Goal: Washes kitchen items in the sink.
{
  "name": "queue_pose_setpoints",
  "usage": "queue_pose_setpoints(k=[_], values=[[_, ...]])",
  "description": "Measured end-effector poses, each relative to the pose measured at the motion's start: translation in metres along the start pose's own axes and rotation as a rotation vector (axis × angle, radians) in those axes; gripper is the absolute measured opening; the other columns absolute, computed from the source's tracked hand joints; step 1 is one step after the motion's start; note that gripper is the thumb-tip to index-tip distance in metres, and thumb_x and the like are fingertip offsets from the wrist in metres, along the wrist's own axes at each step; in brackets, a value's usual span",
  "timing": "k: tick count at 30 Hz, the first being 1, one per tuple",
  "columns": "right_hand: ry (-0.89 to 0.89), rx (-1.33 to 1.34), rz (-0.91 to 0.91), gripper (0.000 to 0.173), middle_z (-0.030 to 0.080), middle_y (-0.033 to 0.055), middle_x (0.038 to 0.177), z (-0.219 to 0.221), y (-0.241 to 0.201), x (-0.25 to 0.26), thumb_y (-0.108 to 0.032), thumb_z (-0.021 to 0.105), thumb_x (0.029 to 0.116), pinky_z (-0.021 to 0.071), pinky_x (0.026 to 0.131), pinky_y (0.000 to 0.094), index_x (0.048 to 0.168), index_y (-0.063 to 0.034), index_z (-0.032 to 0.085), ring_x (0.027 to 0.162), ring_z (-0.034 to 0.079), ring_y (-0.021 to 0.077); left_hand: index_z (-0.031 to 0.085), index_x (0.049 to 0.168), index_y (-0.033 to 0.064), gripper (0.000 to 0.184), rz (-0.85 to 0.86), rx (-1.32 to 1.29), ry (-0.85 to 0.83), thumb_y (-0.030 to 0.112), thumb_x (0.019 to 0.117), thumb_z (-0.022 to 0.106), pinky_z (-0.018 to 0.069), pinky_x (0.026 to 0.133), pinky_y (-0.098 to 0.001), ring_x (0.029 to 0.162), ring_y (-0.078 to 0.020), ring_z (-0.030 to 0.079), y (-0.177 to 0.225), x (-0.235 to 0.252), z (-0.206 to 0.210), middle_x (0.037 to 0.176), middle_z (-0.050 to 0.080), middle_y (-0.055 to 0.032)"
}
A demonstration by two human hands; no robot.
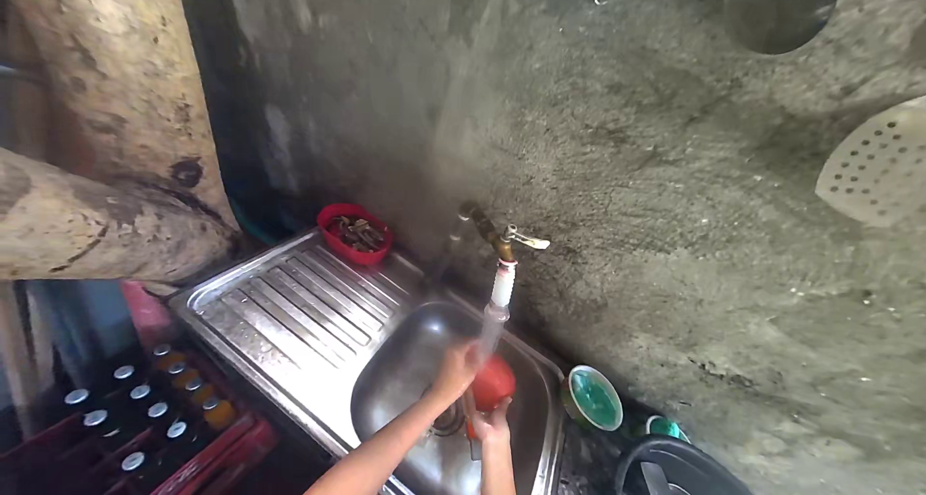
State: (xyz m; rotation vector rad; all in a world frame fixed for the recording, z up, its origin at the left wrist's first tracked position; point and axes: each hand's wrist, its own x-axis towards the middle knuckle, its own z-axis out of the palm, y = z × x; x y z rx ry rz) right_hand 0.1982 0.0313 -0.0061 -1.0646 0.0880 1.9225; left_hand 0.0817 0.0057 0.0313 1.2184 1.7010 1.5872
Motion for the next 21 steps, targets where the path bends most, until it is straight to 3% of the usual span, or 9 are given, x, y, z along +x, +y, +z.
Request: queue_pose_setpoints(k=[5,10,12,16,19,21], values=[[-0.099,0.071,0.117,0.070,0.062,0.0157,0.131,-0.011,0.011,0.002,-0.068,0.024,0.1030,0.0590,0.090,0.0394,0.142,-0.0127,0.043,0.117,0.065,0.0289,0.067,0.120,-0.0109,0.029,-0.009,-0.151,-0.073,0.005,0.0956,0.065,0.0567,0.094,-0.0316,0.101,-0.0221,0.071,-0.005,0.004,-0.009,0.110,0.071,-0.0241],[-0.064,0.031,0.140,0.065,0.059,0.0170,0.130,-0.013,0.028,-0.007,-0.060,0.020,0.1070,0.0567,0.091,0.0389,0.142,-0.0102,0.041,0.116,0.063,0.0278,0.069,0.117,-0.0076,0.028,-0.025,-0.198,-0.134,0.009,0.0938,0.070,0.0565,0.096,-0.0305,0.104,-0.0191,0.071,-0.013,0.000,-0.010,0.112,0.071,-0.0208],[-0.060,0.018,0.143,0.064,0.062,0.0160,0.124,-0.017,0.032,-0.007,-0.060,0.020,0.1066,0.0581,0.087,0.0378,0.139,-0.0104,0.044,0.110,0.065,0.0264,0.069,0.117,-0.0078,0.028,-0.028,-0.199,-0.141,0.008,0.0935,0.071,0.0566,0.096,-0.0302,0.104,-0.0195,0.071,-0.013,-0.002,-0.010,0.113,0.072,-0.0212],[-0.017,0.071,0.103,0.056,0.062,0.0165,0.124,-0.016,0.036,-0.017,-0.051,0.023,0.1093,0.0585,0.087,0.0376,0.139,-0.0084,0.044,0.110,0.065,0.0268,0.068,0.120,-0.0088,0.030,-0.029,-0.191,-0.165,0.007,0.0941,0.070,0.0561,0.098,-0.0315,0.106,-0.0218,0.071,-0.011,-0.004,-0.011,0.115,0.071,-0.0225],[-0.003,0.079,0.072,0.059,0.058,0.0168,0.131,-0.017,0.039,-0.016,-0.054,0.023,0.1092,0.0565,0.092,0.0382,0.143,-0.0093,0.040,0.117,0.062,0.0274,0.067,0.121,-0.0093,0.032,0.001,-0.196,-0.126,0.007,0.0931,0.071,0.0571,0.097,-0.0321,0.107,-0.0232,0.071,-0.010,-0.006,-0.008,0.117,0.069,-0.0238],[-0.001,0.071,0.060,0.057,0.059,0.0160,0.128,-0.016,0.043,-0.017,-0.053,0.024,0.1095,0.0567,0.090,0.0381,0.142,-0.0093,0.041,0.114,0.063,0.0264,0.069,0.111,-0.0090,0.024,0.083,-0.140,-0.073,0.008,0.0937,0.070,0.0572,0.095,-0.0303,0.106,-0.0227,0.069,-0.014,-0.007,-0.006,0.117,0.068,-0.0236]])
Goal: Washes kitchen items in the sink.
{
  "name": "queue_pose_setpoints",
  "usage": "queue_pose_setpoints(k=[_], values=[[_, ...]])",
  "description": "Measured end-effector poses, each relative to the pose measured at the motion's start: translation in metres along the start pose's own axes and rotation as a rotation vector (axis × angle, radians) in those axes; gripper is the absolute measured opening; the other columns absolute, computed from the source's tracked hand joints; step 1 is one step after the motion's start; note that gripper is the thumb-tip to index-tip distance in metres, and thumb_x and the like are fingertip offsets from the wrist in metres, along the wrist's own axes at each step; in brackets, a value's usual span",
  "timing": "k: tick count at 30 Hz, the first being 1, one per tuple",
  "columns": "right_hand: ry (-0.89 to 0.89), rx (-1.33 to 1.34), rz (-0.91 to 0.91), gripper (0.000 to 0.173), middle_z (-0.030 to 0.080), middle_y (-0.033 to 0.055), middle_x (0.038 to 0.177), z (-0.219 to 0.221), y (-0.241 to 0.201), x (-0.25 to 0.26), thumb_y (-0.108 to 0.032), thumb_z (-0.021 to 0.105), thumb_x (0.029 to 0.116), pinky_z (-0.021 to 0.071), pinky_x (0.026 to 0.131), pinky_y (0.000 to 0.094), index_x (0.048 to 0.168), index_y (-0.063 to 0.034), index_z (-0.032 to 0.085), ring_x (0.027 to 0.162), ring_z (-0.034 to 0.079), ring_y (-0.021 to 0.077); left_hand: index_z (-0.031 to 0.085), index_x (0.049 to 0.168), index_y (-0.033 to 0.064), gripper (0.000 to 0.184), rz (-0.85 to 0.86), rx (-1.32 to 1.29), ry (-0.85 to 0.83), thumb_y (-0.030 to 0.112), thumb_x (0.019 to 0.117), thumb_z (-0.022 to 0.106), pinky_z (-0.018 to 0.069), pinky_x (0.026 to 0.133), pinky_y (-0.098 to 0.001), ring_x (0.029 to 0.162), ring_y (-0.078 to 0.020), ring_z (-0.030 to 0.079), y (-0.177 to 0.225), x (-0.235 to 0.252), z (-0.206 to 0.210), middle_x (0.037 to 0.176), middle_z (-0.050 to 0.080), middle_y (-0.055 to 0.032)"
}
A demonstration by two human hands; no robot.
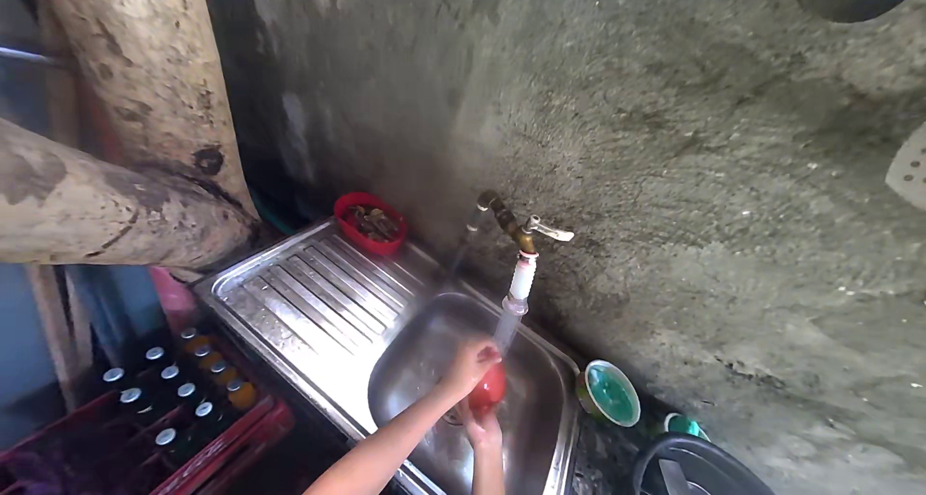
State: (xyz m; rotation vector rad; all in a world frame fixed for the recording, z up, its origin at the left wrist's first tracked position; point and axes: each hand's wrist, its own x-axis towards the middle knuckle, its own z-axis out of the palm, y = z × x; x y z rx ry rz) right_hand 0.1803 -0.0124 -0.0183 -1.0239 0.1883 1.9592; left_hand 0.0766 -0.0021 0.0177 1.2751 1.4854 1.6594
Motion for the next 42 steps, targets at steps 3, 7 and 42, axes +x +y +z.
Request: queue_pose_setpoints(k=[3,7,42], values=[[0.014,-0.003,-0.006,0.059,0.059,0.0160,0.127,0.000,0.004,0.000,-0.056,0.024,0.1082,0.0569,0.090,0.0398,0.141,-0.0106,0.042,0.114,0.063,0.0270,0.072,0.108,-0.0082,0.028,0.043,0.243,-0.065,0.017,0.1008,0.062,0.0545,0.100,-0.0347,0.110,-0.0282,0.069,0.003,0.000,-0.008,0.121,0.067,-0.0250],[-0.046,0.008,0.016,0.073,0.055,0.0171,0.141,-0.011,0.007,0.004,-0.068,0.022,0.1035,0.0552,0.098,0.0430,0.149,-0.0138,0.037,0.127,0.058,0.0304,0.069,0.117,-0.0065,0.038,-0.149,0.540,-0.422,0.026,0.1068,0.052,0.0445,0.110,-0.0465,0.124,-0.0358,0.060,0.013,0.015,-0.026,0.133,0.060,-0.0253],[-0.192,-0.365,0.072,0.042,0.054,0.0049,0.071,0.168,-0.042,-0.007,-0.044,0.026,0.1087,0.0509,0.053,0.0296,0.097,-0.0112,0.049,0.058,0.055,0.0157,0.038,0.153,0.0133,0.043,-0.903,-0.271,-0.124,0.023,0.1119,0.037,0.0582,0.075,-0.0434,0.090,-0.0295,0.068,0.016,0.020,-0.025,0.122,0.061,-0.0234]])
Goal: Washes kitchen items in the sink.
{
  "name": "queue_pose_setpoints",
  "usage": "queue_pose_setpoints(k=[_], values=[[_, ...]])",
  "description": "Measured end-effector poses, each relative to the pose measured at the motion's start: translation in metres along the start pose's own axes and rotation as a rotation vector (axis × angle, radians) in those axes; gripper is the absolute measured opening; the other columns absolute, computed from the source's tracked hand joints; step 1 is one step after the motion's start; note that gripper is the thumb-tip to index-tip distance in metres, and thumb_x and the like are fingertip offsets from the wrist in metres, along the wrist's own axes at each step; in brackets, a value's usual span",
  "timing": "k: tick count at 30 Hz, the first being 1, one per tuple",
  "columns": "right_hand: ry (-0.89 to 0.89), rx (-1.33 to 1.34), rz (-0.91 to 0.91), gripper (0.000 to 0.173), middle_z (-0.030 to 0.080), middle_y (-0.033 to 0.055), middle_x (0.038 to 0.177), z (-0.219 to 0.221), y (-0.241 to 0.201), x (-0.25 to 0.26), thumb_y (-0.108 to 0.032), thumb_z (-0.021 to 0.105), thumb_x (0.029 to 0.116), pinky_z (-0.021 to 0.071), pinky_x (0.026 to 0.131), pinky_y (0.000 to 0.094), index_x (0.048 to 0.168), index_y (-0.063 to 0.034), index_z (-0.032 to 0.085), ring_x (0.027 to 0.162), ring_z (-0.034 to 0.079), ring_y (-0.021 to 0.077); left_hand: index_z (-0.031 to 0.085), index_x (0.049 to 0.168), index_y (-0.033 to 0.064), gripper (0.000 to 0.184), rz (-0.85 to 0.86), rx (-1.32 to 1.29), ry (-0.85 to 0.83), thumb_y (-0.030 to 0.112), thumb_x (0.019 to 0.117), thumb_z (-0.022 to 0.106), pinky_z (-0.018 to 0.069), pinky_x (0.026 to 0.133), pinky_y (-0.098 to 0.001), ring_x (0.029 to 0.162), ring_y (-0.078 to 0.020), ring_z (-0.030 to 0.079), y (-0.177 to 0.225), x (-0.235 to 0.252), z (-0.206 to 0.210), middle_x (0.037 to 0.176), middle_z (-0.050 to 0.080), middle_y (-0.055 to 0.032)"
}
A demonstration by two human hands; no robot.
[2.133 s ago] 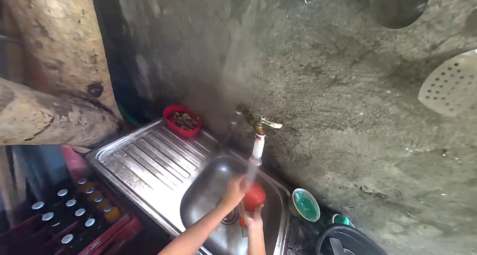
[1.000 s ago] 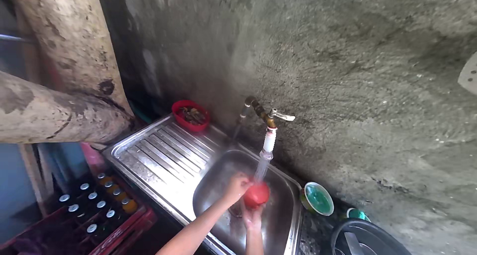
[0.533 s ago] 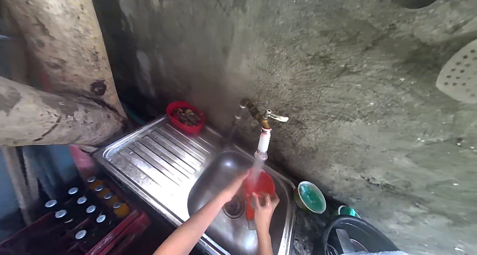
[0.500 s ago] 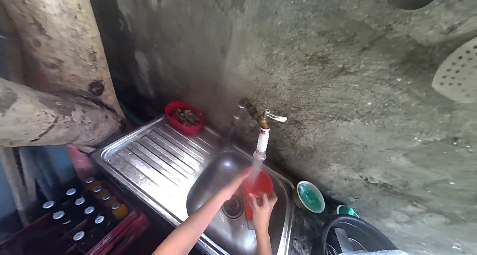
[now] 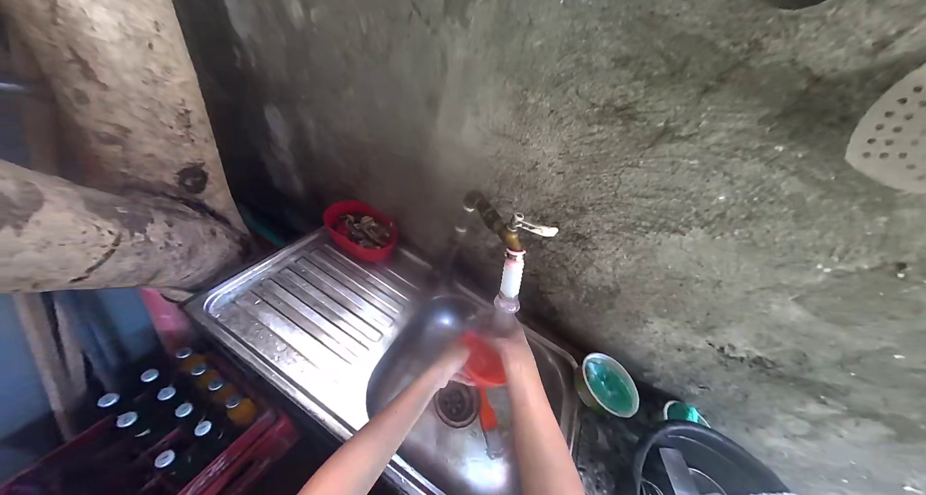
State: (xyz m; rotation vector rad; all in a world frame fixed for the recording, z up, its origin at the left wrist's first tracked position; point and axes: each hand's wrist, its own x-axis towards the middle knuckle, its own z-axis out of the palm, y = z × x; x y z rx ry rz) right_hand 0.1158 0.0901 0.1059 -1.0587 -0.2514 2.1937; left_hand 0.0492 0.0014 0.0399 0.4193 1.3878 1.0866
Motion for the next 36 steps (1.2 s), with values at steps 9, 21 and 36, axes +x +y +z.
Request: queue_pose_setpoints(k=[9,21,36], values=[[-0.011,-0.273,-0.099,0.030,0.049,0.0000,0.064,0.001,0.009,0.004,-0.033,0.036,0.1104,0.0472,0.047,0.0268,0.093,-0.0126,0.050,0.050,0.049,0.0107,0.046,0.148,0.0127,0.045,-0.029,0.037,0.034,0.039,0.1125,0.035,0.0573,0.075,-0.0456,0.090,-0.0315,0.067,0.004,0.010,-0.009,0.120,0.061,-0.0246],[-0.314,-2.336,-0.191,0.061,0.055,0.0192,0.148,-0.062,0.028,-0.030,-0.046,0.025,0.1117,0.0313,0.119,0.0582,0.148,-0.0055,0.052,0.143,0.047,0.0343,0.045,0.150,0.0014,0.043,0.354,0.605,0.303,0.016,0.1103,0.039,0.0439,0.110,-0.0539,0.128,-0.0390,0.058,0.010,0.007,-0.013,0.136,0.060,-0.0268],[0.048,-0.522,-0.235,0.026,0.045,0.0019,0.065,-0.025,0.017,0.002,-0.019,0.031,0.1125,0.0433,0.046,0.0265,0.098,-0.0049,0.047,0.049,0.044,0.0106,0.045,0.148,0.0039,0.046,0.223,0.296,0.231,0.009,0.1034,0.054,0.0589,0.083,-0.0491,0.101,-0.0335,0.069,0.001,-0.001,0.002,0.127,0.061,-0.0250]])
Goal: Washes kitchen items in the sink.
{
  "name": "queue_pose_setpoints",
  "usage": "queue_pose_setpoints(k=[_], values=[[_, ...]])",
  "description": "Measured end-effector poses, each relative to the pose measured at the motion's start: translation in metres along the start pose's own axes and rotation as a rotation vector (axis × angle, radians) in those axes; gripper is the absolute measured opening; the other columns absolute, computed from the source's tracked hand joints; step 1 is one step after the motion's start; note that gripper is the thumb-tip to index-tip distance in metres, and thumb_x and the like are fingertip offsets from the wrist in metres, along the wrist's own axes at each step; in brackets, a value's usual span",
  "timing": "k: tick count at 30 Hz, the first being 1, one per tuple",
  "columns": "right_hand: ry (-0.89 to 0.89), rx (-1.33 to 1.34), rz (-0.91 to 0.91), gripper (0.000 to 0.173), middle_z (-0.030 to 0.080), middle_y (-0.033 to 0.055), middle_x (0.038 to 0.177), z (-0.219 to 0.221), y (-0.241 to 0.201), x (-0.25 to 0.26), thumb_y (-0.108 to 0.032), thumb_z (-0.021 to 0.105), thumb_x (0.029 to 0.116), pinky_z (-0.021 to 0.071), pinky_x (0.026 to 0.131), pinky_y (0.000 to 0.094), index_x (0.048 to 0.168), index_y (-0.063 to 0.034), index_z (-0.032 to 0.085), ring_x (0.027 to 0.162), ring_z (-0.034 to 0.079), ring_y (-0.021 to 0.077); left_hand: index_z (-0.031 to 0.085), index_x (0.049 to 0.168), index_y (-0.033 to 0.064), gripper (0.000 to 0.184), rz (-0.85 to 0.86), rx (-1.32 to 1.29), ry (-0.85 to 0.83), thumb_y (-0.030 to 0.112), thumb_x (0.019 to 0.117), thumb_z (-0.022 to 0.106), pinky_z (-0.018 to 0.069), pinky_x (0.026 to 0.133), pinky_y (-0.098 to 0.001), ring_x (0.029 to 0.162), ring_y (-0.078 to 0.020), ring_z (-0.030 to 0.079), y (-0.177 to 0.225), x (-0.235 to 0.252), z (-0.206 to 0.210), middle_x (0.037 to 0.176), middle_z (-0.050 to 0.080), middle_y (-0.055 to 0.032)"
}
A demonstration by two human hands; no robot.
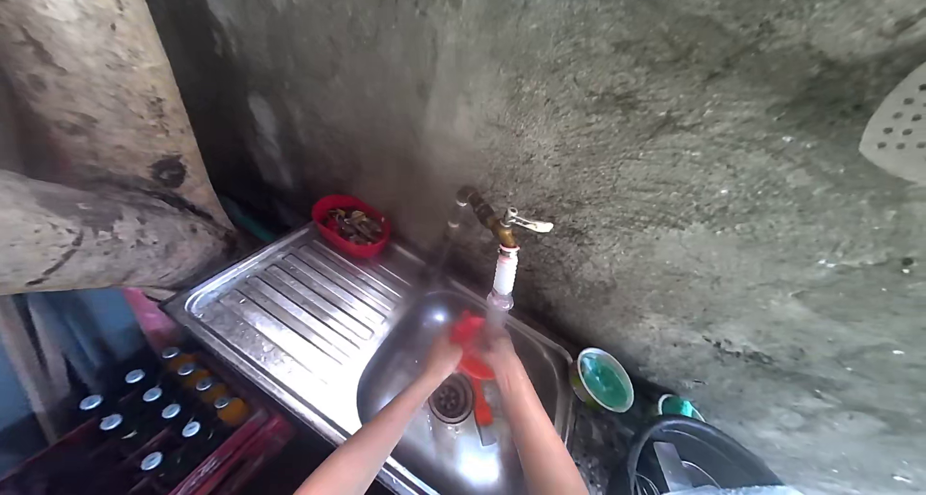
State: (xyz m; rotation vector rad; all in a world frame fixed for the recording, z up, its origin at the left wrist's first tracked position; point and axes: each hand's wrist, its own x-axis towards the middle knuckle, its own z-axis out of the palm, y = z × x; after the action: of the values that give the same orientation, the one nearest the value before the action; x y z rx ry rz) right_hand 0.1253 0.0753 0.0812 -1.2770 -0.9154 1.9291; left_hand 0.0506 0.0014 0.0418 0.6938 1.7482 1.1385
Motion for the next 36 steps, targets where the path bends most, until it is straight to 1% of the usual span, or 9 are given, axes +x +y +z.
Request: queue_pose_setpoints(k=[2,4,7,14,17,21,26,32,36], values=[[0.047,-0.368,-0.247,0.015,0.051,0.0061,0.068,0.006,0.001,-0.006,-0.006,0.043,0.1084,0.0463,0.050,0.0251,0.105,0.0046,0.053,0.052,0.049,0.0101,0.048,0.147,0.0065,0.042,-0.056,0.065,-0.064,0.015,0.1063,0.051,0.0578,0.085,-0.0498,0.104,-0.0332,0.068,0.007,-0.001,-0.007,0.129,0.061,-0.0234],[-0.012,-0.935,-0.437,0.034,0.067,0.0186,0.114,-0.002,-0.004,-0.010,-0.006,0.051,0.1045,0.0536,0.089,0.0350,0.136,0.0054,0.055,0.099,0.065,0.0210,0.052,0.145,0.0076,0.040,-0.070,0.158,-0.122,0.018,0.1067,0.050,0.0573,0.087,-0.0517,0.106,-0.0340,0.068,0.011,0.001,-0.016,0.130,0.061,-0.0230],[-0.186,-1.572,-0.336,0.058,0.035,0.0246,0.161,-0.018,-0.003,-0.003,-0.016,0.046,0.1062,0.0285,0.122,0.0574,0.162,-0.0168,0.031,0.149,0.034,0.0418,0.056,0.143,0.0094,0.040,-0.026,0.276,-0.171,0.018,0.1051,0.050,0.0556,0.092,-0.0535,0.111,-0.0342,0.067,0.017,0.002,-0.029,0.132,0.062,-0.0220],[-0.383,-1.652,-0.285,0.042,0.068,0.0172,0.130,-0.043,0.004,0.016,-0.036,0.048,0.1082,0.0432,0.111,0.0511,0.131,-0.0068,0.067,0.125,0.062,0.0310,0.062,0.140,0.0086,0.038,0.178,0.517,-0.357,0.013,0.1026,0.054,0.0398,0.114,-0.0545,0.134,-0.0329,0.054,-0.002,0.015,-0.050,0.142,0.060,-0.0180],[-0.370,-1.313,-0.306,0.040,0.065,0.0196,0.131,-0.057,0.010,0.019,-0.024,0.051,0.1076,0.0459,0.109,0.0410,0.137,0.0015,0.059,0.122,0.062,0.0247,0.061,0.140,0.0078,0.037,0.231,0.530,-0.331,0.014,0.1047,0.052,0.0404,0.113,-0.0534,0.133,-0.0326,0.056,-0.003,0.012,-0.054,0.140,0.061,-0.0187],[-0.284,-0.582,-0.255,0.017,0.071,0.0077,0.089,-0.066,0.026,0.029,-0.002,0.060,0.0984,0.0569,0.074,0.0259,0.112,0.0083,0.065,0.077,0.065,0.0069,0.061,0.140,0.0080,0.037,0.297,0.551,-0.301,0.016,0.1064,0.050,0.0398,0.114,-0.0532,0.133,-0.0334,0.056,-0.005,0.007,-0.062,0.139,0.061,-0.0189],[-0.258,-0.166,-0.039,0.028,0.070,0.0057,0.084,-0.056,0.033,0.021,-0.010,0.035,0.1082,0.0571,0.066,0.0281,0.109,0.0014,0.061,0.072,0.066,0.0110,0.059,0.143,0.0083,0.038,0.346,0.501,-0.211,0.019,0.1079,0.048,0.0407,0.114,-0.0524,0.131,-0.0335,0.058,-0.017,-0.001,-0.073,0.138,0.062,-0.0199],[0.054,-0.172,-0.180,0.014,0.051,-0.0003,0.059,-0.018,0.025,0.003,-0.007,0.049,0.1054,0.0442,0.043,0.0208,0.096,0.0022,0.055,0.044,0.046,0.0045,0.061,0.141,0.0110,0.037,0.340,0.574,-0.174,0.022,0.1076,0.048,0.0437,0.108,-0.0571,0.126,-0.0366,0.061,-0.010,-0.001,-0.083,0.132,0.066,-0.0205],[0.086,-0.277,-0.162,0.005,0.050,0.0020,0.061,0.003,-0.003,-0.018,0.008,0.054,0.0955,0.0448,0.044,0.0211,0.096,0.0033,0.051,0.045,0.047,0.0062,0.059,0.142,0.0104,0.038,0.341,0.567,-0.148,0.020,0.1070,0.048,0.0433,0.109,-0.0566,0.127,-0.0364,0.060,-0.006,0.001,-0.083,0.133,0.065,-0.0202]])
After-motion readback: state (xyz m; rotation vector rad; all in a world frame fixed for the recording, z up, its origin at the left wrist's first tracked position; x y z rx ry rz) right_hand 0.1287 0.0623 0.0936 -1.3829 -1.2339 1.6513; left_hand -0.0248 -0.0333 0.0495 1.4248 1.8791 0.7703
